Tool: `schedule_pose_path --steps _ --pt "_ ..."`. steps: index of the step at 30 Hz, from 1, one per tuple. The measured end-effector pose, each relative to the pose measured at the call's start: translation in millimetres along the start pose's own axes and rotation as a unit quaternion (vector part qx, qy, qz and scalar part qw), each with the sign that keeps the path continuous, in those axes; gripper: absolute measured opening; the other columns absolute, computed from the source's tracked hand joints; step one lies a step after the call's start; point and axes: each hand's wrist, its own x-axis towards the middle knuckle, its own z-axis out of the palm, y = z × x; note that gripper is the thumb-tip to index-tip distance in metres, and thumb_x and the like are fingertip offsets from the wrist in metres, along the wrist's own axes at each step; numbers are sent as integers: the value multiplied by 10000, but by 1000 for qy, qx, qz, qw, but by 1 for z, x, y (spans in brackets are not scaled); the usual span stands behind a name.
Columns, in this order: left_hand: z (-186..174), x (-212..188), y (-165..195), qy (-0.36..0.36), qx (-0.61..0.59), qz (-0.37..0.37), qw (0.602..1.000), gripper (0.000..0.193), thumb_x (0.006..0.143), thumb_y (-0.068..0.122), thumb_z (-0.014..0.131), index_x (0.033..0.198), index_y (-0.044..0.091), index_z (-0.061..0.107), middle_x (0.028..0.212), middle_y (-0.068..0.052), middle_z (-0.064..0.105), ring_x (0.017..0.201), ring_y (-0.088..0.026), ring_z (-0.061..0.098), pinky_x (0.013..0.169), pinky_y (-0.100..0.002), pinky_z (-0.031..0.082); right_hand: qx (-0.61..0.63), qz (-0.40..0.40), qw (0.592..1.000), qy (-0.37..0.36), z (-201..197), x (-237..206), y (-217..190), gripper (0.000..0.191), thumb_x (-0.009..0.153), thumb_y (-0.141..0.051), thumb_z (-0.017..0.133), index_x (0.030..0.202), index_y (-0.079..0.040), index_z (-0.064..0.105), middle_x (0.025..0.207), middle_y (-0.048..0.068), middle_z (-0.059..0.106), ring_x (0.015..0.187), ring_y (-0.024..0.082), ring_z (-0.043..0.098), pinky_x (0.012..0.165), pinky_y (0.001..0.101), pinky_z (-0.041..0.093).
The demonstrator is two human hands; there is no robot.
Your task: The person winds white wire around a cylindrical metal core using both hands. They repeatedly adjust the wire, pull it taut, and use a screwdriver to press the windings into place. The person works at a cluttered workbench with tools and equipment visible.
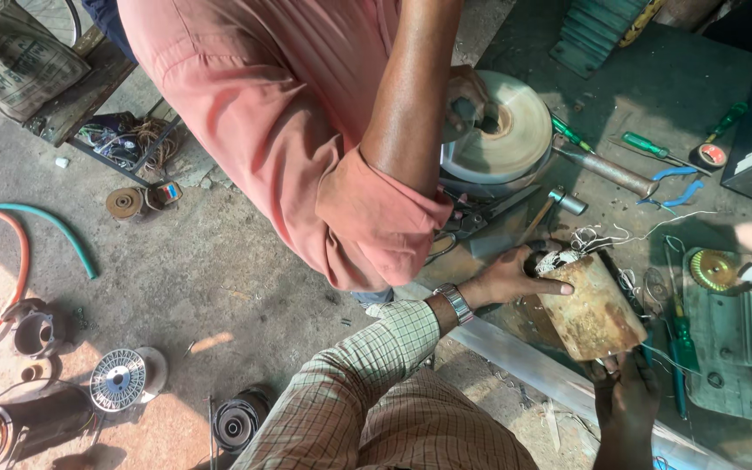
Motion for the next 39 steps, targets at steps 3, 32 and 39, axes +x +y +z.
schedule_pose_path --steps 3,32,39 --pt "-5 17 -11 -61 -88 -51 993 800 751 468 876 1359 15 621 1281 -127 696 1187 -231 650 1068 -353 499 -51 -1 998 46 6 6 7 119 1102 -40 512 1030 -51 605 833 -8 533 739 120 511 658 311 431" --pt "-11 18 1 20 -137 23 990 585 784 386 888 1216 33 711 1138 -38 749 1041 -109 673 958 -291 560 -72 -7 988 133 18 23 16 189 1149 -95 468 1197 -13 632 1065 71 664 820 151 616 691 320 501" --pt "-8 -8 16 49 -65 22 996 604 802 482 857 1221 69 719 1134 -55 763 1049 -103 694 981 -296 564 -30 -32 994 102 11 16 14 172 1148 -81 477 1253 -17 599 1253 109 672 1104 250 698 900 423 591"
